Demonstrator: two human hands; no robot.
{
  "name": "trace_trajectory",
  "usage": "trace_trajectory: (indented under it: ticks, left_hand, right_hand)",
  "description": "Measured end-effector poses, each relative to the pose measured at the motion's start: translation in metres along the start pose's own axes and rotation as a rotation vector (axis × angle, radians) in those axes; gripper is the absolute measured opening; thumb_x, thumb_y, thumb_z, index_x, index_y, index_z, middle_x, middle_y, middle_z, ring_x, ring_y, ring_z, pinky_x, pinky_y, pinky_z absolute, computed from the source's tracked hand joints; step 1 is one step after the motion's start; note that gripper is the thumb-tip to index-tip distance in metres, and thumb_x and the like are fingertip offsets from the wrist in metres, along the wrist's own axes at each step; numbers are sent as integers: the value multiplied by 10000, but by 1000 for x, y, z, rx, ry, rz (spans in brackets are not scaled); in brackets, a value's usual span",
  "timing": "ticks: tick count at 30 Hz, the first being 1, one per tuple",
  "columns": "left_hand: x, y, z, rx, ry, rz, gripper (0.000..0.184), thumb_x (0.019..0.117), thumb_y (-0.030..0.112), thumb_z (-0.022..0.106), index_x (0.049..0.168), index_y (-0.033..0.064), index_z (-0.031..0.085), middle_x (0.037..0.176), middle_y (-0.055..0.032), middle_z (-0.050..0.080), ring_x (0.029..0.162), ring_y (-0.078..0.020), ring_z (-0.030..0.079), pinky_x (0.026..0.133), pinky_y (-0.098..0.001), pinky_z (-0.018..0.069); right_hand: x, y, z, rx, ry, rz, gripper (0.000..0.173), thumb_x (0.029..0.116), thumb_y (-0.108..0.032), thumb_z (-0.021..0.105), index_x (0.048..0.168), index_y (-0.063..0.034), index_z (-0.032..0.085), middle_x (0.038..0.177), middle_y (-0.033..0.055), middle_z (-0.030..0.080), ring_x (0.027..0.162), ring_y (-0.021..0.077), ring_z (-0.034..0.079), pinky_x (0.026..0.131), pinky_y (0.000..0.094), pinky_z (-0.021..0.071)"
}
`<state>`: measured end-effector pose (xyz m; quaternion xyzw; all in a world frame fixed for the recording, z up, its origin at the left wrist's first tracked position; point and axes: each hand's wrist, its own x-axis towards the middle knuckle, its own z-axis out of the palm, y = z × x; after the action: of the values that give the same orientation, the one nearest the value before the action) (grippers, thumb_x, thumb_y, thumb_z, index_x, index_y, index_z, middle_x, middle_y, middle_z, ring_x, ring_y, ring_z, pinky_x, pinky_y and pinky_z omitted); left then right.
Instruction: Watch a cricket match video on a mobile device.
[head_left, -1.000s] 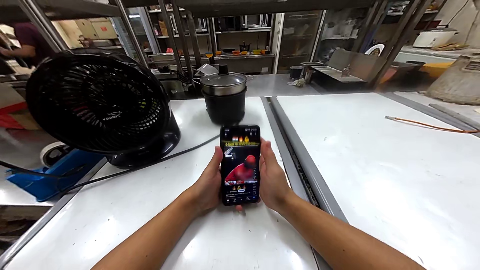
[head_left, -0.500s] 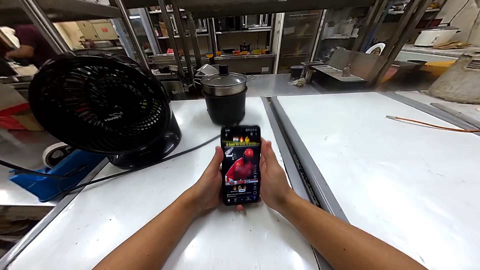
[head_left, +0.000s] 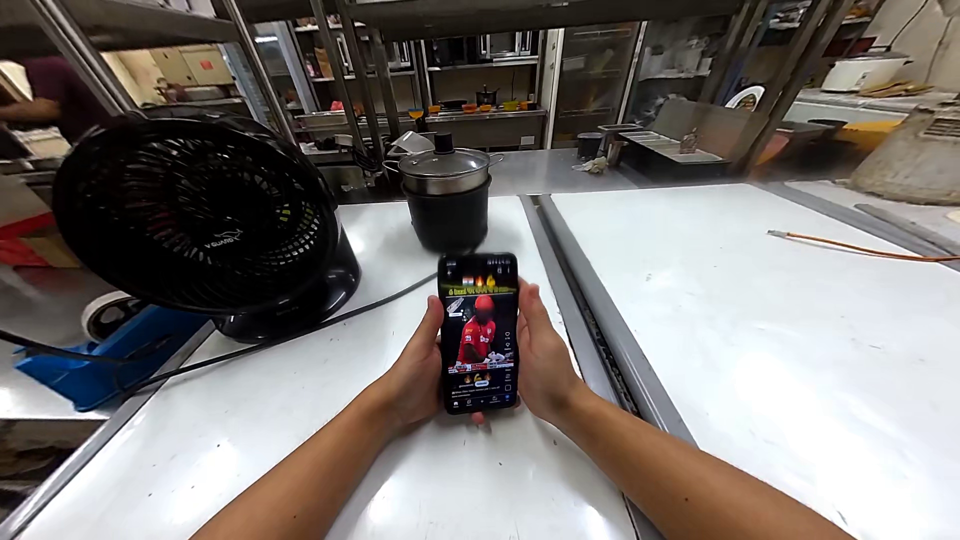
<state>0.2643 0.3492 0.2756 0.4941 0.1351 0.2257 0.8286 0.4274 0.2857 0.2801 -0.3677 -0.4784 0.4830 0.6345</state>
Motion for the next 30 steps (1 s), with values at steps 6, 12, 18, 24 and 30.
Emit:
trace_trajectory:
  ticks: [6,12,18,24,30]
  left_hand:
    - [0,1,-1,3,-22,-22,910,788,924,348,1293,229,648,1166,-125,714,998,-263,728,713,-438,631]
    - [0,0,-1,11,6,-9,886,785,919,374,1273,236,657,1140,-106,723,986,-243,729,718,-433,629]
    - [0,0,2,14,24,2,876,791,913,378,1287,245,650,1146,-97,721,998,-233,725,738,-430,626]
    - [0,0,2,1,13,18,861,782,904,417,1272,234,649,1120,-83,725,994,-220,724,751,-418,626]
    - [0,0,-1,-9,-18,-1,877,773,910,422,1263,222,655,1128,-102,722,995,-241,726,739,-438,628]
  right_hand:
    - [0,-1,0,8,-5,7,680,999,-728,160,1513,-339,377,1273,2,646,1086,155,666,856,399,581]
    - [0,-1,1,23,-3,11,679,999,-727,166,1507,-331,381,1269,4,648,1076,154,670,856,396,584]
    - [0,-1,1,16,-1,10,680,1002,-723,158,1514,-332,374,1285,-6,640,1093,147,662,870,396,579]
    - [-1,-2,2,-30,30,-2,682,999,-729,182,1521,-335,374,1357,-33,590,1196,115,595,961,398,528]
    - [-1,-2,2,-22,31,-2,688,993,-737,201,1529,-338,365,1380,-32,574,1220,114,579,976,400,520]
